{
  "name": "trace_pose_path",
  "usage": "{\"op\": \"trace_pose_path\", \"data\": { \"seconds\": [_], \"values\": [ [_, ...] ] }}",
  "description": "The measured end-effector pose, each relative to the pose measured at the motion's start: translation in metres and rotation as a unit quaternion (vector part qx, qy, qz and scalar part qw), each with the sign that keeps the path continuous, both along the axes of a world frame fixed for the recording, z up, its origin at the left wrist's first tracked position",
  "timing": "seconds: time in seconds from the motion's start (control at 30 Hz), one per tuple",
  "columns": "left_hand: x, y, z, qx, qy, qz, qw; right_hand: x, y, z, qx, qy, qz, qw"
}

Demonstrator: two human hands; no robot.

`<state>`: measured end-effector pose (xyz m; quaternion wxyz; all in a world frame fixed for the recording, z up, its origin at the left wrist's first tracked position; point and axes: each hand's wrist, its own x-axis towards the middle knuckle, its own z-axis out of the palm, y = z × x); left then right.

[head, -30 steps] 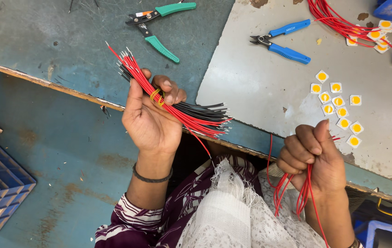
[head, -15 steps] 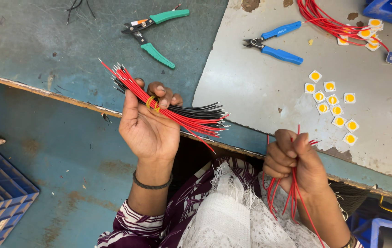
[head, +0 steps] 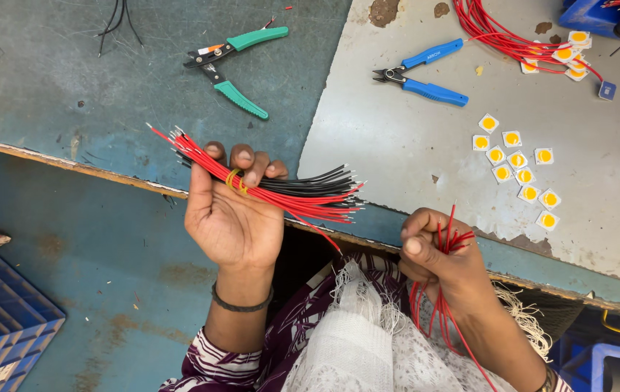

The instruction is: The person solders red insulated wires onto small yellow LED chip boards one at a time on a workbench, holding each board steady with one hand while applying a soldering iron with the other. They then gather the soldered wires into a bundle, secure it with a rubber band, and trim wire ends with pliers.

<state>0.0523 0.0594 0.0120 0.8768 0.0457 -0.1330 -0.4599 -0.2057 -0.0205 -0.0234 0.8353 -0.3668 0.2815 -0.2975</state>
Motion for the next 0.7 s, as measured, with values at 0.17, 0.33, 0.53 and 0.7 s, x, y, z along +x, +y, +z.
{"op": "trace_pose_path", "data": {
  "seconds": [0.17, 0.33, 0.53, 0.7],
  "values": [
    [-0.0047, 0.0025, 0.0015, -0.025, -0.031, -0.004, 0.999, 0.0043, 0.0031, 0.0034, -0.01, 0.047, -0.009, 0.999],
    [-0.0046, 0.0029, 0.0022, -0.013, -0.03, 0.004, 0.999, 0.007, 0.0049, 0.0047, 0.005, 0.047, -0.003, 0.999],
    [-0.0018, 0.0025, 0.0002, 0.008, 0.003, 0.012, 1.0, 0.0068, 0.0057, 0.0045, 0.012, 0.037, -0.001, 0.999],
    [0.0006, 0.0011, -0.0034, 0.022, 0.037, 0.019, 0.999, 0.0067, 0.0063, 0.0046, 0.023, 0.014, -0.003, 1.0]
  ]
}}
